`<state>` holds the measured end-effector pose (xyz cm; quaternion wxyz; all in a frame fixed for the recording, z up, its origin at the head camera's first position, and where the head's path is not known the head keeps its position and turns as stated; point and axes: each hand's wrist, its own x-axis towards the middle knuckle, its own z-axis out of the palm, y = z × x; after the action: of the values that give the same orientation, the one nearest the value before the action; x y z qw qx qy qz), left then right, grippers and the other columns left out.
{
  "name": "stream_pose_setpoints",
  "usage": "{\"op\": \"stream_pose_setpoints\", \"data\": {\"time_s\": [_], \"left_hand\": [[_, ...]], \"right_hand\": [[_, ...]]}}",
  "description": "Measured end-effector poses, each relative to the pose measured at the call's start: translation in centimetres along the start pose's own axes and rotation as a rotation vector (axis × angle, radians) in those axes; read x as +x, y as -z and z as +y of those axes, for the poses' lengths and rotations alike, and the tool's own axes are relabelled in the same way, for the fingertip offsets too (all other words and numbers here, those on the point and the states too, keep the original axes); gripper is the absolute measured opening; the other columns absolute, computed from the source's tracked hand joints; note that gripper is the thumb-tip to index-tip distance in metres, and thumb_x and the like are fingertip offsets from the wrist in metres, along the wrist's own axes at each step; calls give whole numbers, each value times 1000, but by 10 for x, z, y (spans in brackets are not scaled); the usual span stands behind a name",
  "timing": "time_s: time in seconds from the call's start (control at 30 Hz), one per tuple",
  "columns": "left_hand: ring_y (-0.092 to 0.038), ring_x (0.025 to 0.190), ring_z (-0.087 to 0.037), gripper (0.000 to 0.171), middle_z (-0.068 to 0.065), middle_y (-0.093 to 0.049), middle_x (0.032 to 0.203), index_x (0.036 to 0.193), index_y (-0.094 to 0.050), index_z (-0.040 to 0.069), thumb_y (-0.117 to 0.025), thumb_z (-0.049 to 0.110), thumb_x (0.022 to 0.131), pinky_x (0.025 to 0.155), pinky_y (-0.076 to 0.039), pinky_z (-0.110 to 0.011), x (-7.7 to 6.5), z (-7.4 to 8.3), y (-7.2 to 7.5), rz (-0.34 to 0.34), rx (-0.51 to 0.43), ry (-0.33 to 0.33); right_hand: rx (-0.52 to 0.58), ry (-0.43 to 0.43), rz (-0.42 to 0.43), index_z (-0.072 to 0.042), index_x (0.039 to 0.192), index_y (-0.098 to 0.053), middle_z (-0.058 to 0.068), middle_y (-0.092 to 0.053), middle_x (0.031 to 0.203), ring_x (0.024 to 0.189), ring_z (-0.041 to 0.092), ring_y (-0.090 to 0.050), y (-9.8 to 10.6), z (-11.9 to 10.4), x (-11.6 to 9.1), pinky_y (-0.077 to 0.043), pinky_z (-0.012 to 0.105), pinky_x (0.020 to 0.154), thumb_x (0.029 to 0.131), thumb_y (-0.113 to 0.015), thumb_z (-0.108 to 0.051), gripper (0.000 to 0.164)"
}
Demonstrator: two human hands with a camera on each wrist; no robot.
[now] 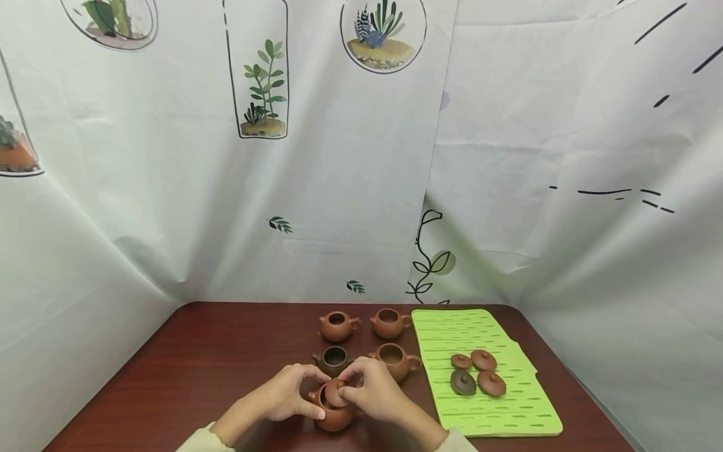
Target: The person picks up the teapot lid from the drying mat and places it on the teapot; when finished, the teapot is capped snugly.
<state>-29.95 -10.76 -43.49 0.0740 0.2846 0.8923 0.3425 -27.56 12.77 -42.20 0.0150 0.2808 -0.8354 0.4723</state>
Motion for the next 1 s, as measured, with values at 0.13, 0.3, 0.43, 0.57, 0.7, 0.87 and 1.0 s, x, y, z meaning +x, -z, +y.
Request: {"op": "stream_pose_setpoints", "data": {"time_s": [0.13,0.3,0.43,0.57,0.7,0.87,1.0], "left_hand": [[-61,113,-23,48,7,-68,111,113,-71,19,-89,36,72,91,-50,-47,0,0,1,-9,-19,16],[-62,112,-22,47,8,-68,110,112,-71,19,-89,36,72,91,-50,-47,1,0,0,-9,-16,18],[-61,113,-23,47,8,-68,110,112,-71,20,-90,36,72,91,-50,-48,1,1,0,-5,-11,19],[-61,112,-22,46,7,-68,111,111,-72,21,-90,35,71,91,-50,-46,0,1,0,-4,-13,19],[-62,109,-20,47,6,-68,111,111,-71,21,-90,35,71,88,-51,-41,0,0,-1,-7,-17,18],[-63,106,-19,47,7,-67,110,112,-71,20,-90,35,72,87,-52,-39,1,0,-1,-10,-28,11],[-62,110,-21,46,7,-67,110,111,-71,20,-90,35,72,90,-51,-44,1,1,0,-17,-31,23]], "right_hand": [[-41,33,10,-10,92,-75,-2,-63,89,58,4,-53,-4,-3,3,-47,22,52,83,-78,-8,9],[-53,47,8,-9,90,-75,-3,-64,88,59,5,-54,-6,-3,6,-47,21,52,82,-78,-6,9],[-54,65,6,-9,89,-76,-3,-64,87,60,4,-54,-7,-2,8,-47,21,53,82,-78,-6,9],[-56,80,2,-9,89,-76,-3,-65,86,62,3,-54,-9,-1,10,-47,20,56,82,-78,-6,8],[-58,68,-12,-9,89,-76,-3,-65,85,64,3,-54,-10,1,9,-47,20,57,81,-78,-7,9],[-57,52,-24,-8,90,-76,-2,-65,85,64,3,-54,-9,3,9,-47,21,58,81,-78,-7,9],[-52,53,-31,-8,90,-76,-2,-64,86,66,4,-56,-9,3,10,-48,21,59,82,-78,-7,9]]}}
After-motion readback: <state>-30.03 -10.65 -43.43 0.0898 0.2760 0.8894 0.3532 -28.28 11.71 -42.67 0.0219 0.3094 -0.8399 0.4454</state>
